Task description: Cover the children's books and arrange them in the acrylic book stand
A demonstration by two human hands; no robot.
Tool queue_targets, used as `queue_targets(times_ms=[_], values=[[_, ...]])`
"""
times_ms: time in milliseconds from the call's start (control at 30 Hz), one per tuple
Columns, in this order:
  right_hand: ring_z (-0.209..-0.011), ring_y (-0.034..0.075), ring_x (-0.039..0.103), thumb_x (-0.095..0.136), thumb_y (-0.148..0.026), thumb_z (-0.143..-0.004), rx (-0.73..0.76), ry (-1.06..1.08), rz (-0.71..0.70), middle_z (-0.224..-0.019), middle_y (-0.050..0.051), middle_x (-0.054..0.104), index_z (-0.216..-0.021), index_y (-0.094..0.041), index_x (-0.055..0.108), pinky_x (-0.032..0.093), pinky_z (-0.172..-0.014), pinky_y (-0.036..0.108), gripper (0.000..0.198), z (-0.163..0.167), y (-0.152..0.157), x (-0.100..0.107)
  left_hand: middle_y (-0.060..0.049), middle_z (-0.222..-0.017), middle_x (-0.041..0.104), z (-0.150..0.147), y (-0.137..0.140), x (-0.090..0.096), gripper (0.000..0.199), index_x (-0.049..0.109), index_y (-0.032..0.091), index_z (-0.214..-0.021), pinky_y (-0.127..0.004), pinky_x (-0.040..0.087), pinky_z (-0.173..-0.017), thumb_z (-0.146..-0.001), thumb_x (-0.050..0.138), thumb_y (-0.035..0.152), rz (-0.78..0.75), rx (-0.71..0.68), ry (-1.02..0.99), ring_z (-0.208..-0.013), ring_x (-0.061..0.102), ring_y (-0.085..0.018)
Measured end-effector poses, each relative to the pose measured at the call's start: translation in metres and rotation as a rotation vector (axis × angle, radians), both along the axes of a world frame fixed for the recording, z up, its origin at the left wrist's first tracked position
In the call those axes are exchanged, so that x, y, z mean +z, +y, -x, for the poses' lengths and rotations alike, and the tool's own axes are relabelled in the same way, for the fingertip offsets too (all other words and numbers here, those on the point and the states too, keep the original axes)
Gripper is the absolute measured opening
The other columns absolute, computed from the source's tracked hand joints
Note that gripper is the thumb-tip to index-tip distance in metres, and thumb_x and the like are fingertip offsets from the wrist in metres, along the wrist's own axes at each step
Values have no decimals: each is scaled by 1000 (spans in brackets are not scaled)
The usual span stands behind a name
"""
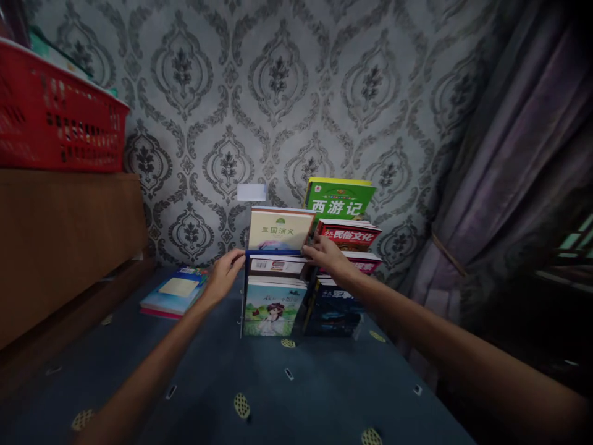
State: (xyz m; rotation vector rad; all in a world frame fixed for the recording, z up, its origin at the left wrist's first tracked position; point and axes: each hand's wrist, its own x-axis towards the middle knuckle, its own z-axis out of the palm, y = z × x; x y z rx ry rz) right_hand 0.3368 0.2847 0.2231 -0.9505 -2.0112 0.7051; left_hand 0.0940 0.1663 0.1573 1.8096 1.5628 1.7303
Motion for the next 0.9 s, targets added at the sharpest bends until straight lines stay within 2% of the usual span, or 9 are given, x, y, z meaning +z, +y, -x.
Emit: queue_targets(times_ms=[100,233,367,467,567,733,900], values=[[-83,20,68,54,-26,-88,16,5,26,-95,10,72,-107,-15,59,55,-69,29,23,-4,-9,-9,-4,-84,65,-3,3,5,35,67,18,-91,-23,46,-54,-87,46,46,13,-33,26,-77,60,-18],[-74,18,64,48,-24,-89,86,-97,-112,-82,4,68,-96,-18,63,51,-65,27,18,-9,-20,-17,-4,-83,68,-4,4,8,36,70,17,-91,-26,49,-61,-87,47,45,15,-65,53,-71,59,-18],[-71,19,61,47,-29,-90,95,-90,-194,-76,1,65,-107,-18,62,49,-66,29,25,-12,-24,-27,-7,-99,71,-4,-2,6,36,71,17,-99,-30,52,-78,-88,47,42,3,-91,82,-91,63,-22],[-81,20,63,50,-31,-88,108,9,-185,-88,5,68,-117,-18,55,50,-74,32,32,-9,-23,-39,-8,-108,70,-6,-6,3,34,68,18,-110,-35,50,-91,-86,51,37,12,-126,114,-102,62,-24],[-92,21,65,51,-30,-87,117,121,-142,-102,9,69,-123,-17,48,51,-80,34,38,-3,-22,-52,-8,-113,68,-13,-5,1,38,59,20,-120,-36,49,-94,-86,53,35,42,-138,112,-105,62,-24],[-91,23,63,47,-30,-87,97,103,-169,-98,8,68,-105,-19,54,50,-81,35,22,3,-25,-65,-7,-117,66,-33,-5,0,32,48,24,-119,-36,46,-98,-91,47,39,77,-28,105,-112,60,-23],[-85,22,60,41,-27,-86,79,77,-203,-94,7,65,-95,-21,50,47,-78,33,13,2,-28,-66,-8,-115,65,-38,-4,-1,22,44,24,-111,-37,46,-98,-94,42,38,87,-25,131,-110,60,-23]])
